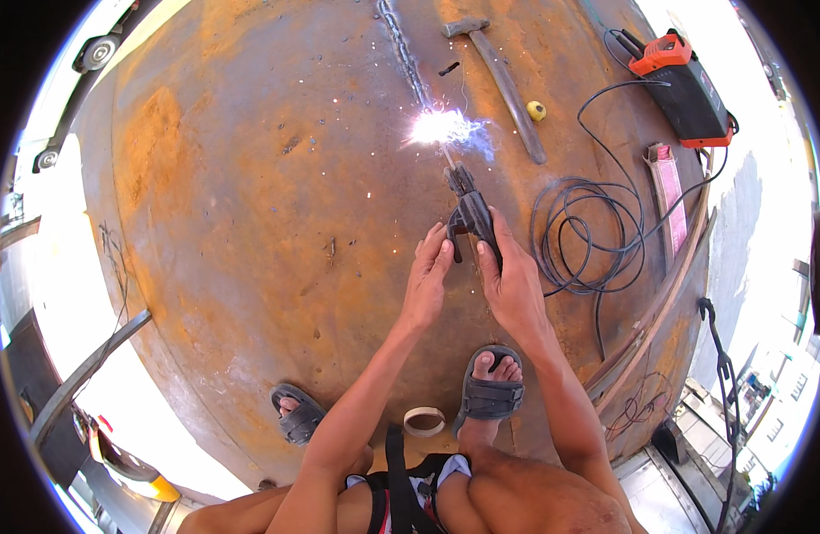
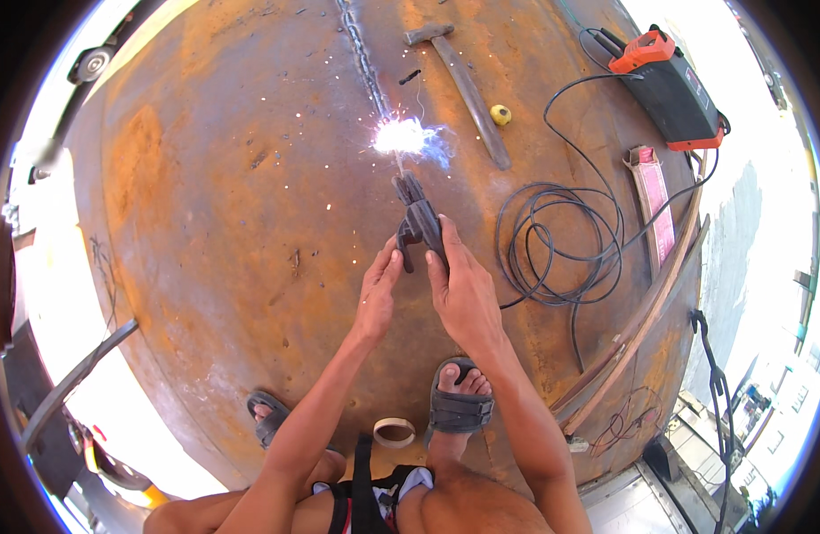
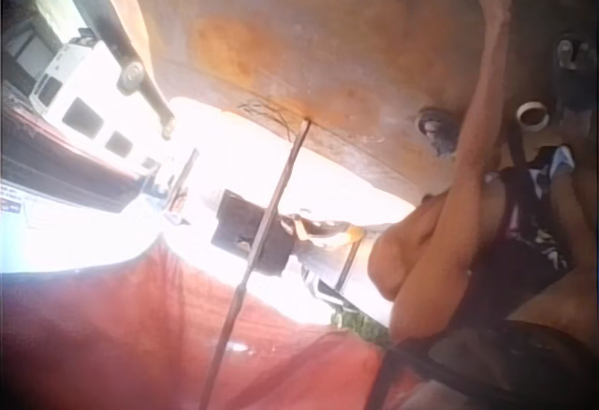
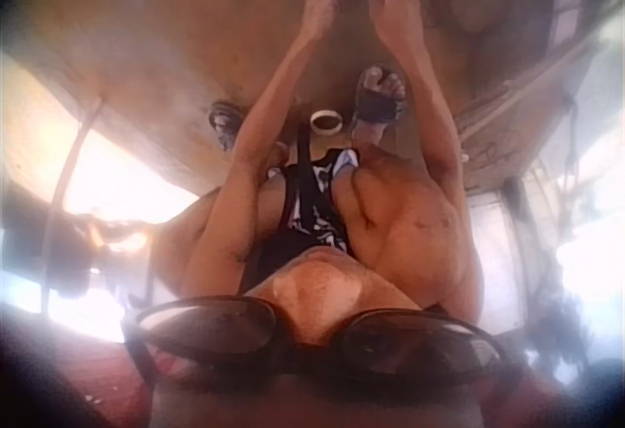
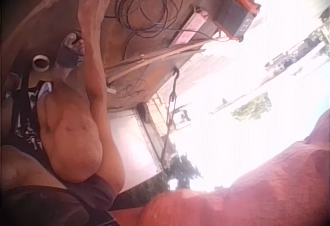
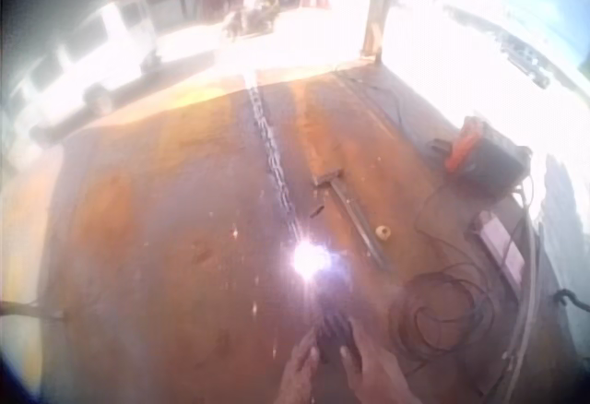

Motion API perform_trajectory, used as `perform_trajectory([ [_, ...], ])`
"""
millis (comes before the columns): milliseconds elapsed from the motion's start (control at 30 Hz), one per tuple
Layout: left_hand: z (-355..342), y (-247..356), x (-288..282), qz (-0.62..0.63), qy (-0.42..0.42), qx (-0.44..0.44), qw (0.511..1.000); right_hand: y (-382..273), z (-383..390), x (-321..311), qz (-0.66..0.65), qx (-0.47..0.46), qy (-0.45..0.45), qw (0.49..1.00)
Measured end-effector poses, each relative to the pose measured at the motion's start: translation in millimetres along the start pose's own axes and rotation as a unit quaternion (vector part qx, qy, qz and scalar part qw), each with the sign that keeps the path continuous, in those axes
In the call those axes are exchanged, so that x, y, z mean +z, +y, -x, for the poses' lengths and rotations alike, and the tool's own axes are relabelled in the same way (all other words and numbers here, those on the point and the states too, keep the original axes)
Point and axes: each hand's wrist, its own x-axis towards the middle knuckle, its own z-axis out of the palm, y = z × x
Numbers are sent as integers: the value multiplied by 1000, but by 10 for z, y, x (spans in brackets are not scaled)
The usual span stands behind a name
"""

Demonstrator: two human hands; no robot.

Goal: The person welds a seam on a large curved metal surface using a handheld welding torch, then repeatedly uses a hammer to chip away slag from the weld bead. The process alternates between welding and chipping along the same seam.

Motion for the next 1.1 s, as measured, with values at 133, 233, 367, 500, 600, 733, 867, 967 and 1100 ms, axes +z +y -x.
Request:
perform_trajectory([
  [133, -4, -3, 5, 5, -2, -3, 1000, 18, 4, -1, 2, -9, 6, 1000],
  [233, -2, 3, 8, 8, -5, -3, 1000, 35, 10, 0, -1, -5, 3, 1000],
  [367, 13, 26, 53, -3, 17, 6, 1000, 41, 5, 5, 4, -12, 7, 1000],
  [500, 15, -20, 46, 19, 20, 3, 1000, 60, 7, 18, 15, -23, 11, 1000],
  [600, 2, -6, 20, 23, -3, -10, 1000, 77, 12, 17, 20, -25, 13, 999],
  [733, -3, -4, 10, -5, 1, -2, 1000, 12, 4, -12, 9, 6, -5, 1000],
  [867, -12, -27, 17, -7, -1, 4, 1000, 46, 9, -15, 11, -7, 4, 1000],
  [967, -20, -49, -6, 6, 2, 2, 1000, 35, -2, 13, 6, -11, 4, 1000],
  [1100, -18, -28, 10, 17, 3, -1, 1000, 42, -16, 13, 16, -18, 6, 1000],
])
